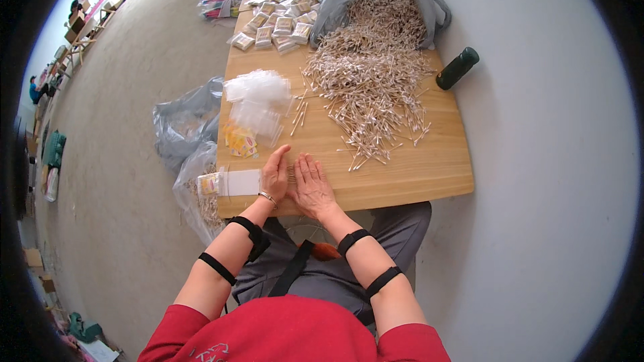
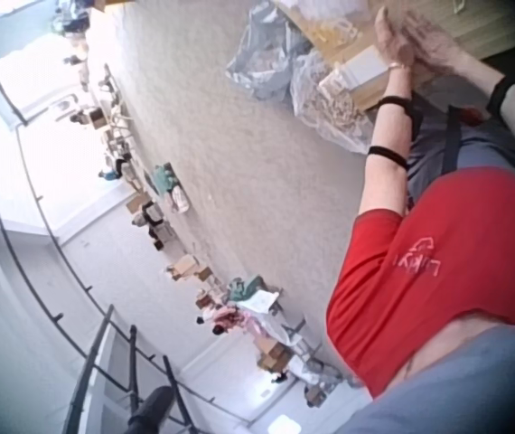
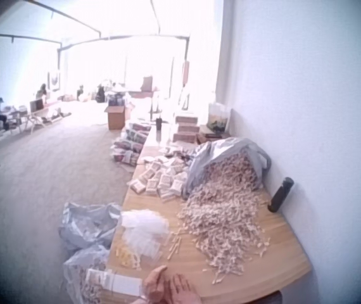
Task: Counting and placing cotton swabs into small plastic bags at a work table.
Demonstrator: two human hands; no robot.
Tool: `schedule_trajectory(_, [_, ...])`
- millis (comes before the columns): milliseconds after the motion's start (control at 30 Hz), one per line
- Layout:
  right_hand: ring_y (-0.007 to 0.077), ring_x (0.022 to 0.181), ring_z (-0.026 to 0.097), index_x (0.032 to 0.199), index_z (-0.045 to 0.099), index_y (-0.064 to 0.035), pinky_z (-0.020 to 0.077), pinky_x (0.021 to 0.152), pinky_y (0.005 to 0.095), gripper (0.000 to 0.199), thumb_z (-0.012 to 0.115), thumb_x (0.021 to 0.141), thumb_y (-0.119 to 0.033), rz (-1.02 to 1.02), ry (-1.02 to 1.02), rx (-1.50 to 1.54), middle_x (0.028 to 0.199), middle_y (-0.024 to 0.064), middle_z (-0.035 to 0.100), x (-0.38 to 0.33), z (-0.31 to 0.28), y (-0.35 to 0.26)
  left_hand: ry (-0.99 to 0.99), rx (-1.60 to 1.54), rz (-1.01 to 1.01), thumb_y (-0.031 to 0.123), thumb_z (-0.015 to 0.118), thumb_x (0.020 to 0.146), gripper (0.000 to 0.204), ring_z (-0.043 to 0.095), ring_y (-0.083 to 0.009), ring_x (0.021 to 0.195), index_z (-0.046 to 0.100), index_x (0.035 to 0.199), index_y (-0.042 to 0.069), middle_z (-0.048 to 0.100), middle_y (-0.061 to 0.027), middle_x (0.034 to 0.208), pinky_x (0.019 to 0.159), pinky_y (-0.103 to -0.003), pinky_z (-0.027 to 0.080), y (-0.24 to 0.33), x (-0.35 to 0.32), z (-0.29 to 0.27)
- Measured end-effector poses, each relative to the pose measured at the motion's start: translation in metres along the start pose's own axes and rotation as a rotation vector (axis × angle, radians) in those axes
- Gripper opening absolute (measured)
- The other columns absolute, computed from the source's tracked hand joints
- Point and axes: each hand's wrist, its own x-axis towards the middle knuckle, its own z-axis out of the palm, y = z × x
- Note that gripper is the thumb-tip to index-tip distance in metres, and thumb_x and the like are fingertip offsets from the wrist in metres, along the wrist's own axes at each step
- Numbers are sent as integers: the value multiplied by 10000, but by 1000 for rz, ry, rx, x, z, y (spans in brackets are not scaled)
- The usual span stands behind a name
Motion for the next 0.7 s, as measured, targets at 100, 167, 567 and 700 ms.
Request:
schedule_trajectory(100, [314,1413,129,1426,208,34,102,1146,432,805,480,873,-484,-37,-60,-107,1503,193,175,-5,-3,0,3,23,5,66,481,909,276,601,-289,1042,566,1169,25,626,-156,1117,896,-342,460,8,6,1])
schedule_trajectory(167, [314,1412,135,1426,204,38,101,1146,433,813,440,881,-517,-27,-54,-134,1501,198,182,-4,-5,3,-72,86,-143,68,549,860,243,599,-289,1000,591,1097,31,638,-138,1024,871,-355,466,19,15,7])
schedule_trajectory(567, [315,1412,131,1428,190,41,92,1146,423,870,483,848,-537,-9,-88,-60,1495,205,191,-3,-9,-8,-71,734,-28,194,627,794,86,586,-254,887,673,773,124,622,-64,850,775,-373,462,-3,75,24])
schedule_trajectory(700, [305,1414,125,1430,188,37,96,1147,419,892,498,837,-553,6,-104,-87,1500,198,181,-2,-9,-1,-105,735,8,192,617,803,97,590,-260,872,661,765,115,620,-71,822,765,-376,466,0,63,14])
